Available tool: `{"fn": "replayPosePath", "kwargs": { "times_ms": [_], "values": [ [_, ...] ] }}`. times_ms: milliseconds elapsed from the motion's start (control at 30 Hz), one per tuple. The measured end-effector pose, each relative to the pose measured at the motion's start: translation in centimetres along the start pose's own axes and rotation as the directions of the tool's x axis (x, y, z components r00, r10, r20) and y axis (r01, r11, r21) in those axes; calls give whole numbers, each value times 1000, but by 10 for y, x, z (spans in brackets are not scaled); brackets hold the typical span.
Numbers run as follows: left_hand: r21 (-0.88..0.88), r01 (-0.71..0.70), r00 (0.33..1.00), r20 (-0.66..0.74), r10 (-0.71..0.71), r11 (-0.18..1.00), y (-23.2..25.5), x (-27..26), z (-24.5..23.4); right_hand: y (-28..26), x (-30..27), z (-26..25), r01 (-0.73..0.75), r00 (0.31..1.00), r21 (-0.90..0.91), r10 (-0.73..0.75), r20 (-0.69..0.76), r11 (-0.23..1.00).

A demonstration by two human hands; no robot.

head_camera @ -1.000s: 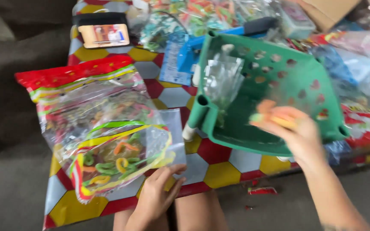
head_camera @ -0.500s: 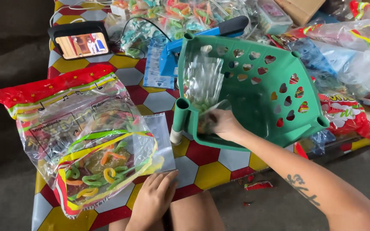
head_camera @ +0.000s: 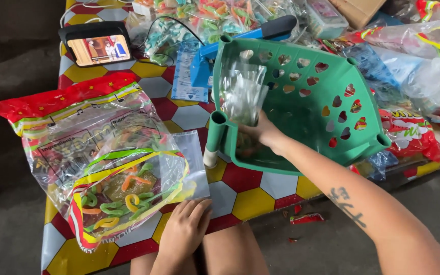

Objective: The person is taking individual gummy candies from a large bag and placing them into smaller clear plastic bags on a table.

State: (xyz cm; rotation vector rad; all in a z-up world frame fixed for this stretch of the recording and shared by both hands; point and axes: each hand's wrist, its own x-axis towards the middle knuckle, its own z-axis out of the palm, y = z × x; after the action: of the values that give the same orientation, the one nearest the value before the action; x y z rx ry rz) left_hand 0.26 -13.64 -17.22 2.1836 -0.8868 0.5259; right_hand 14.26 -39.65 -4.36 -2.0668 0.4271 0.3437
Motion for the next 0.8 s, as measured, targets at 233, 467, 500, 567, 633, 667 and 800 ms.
{"fn": "replayPosePath", "kwargs": {
  "times_ms": [233, 467, 500, 567, 633, 667, 800],
  "values": [
    [-74, -58, 998, -30, 56, 996, 0, 4, -6, 38, 50, 11, 286, 951, 117, -268, -152, 951],
    [-68, -17, 1000, -2, 17, 998, -5, 0, 0, 3, 5, 2, 32, 995, 260, -56, 84, 965],
    [-67, -27, 1000, -9, 27, 997, -5, 0, -1, -4, -3, 0, 31, 996, 213, -47, 72, 977],
    [-65, -35, 999, -19, 34, 997, -4, -1, -2, -11, -9, -2, 30, 997, 163, -41, 62, 986],
    [-71, -19, 1000, 10, 20, 997, -3, -2, -2, -10, -6, -4, 526, 816, -235, -563, -131, 817],
    [-74, -19, 1000, 7, 20, 997, -4, -1, -2, -12, -5, -1, 525, 816, -238, -563, -132, 817],
    [-102, -31, 999, -11, 30, 994, 0, 4, -9, -6, 4, 7, 595, 750, -308, -651, -119, 742]
  ]
}}
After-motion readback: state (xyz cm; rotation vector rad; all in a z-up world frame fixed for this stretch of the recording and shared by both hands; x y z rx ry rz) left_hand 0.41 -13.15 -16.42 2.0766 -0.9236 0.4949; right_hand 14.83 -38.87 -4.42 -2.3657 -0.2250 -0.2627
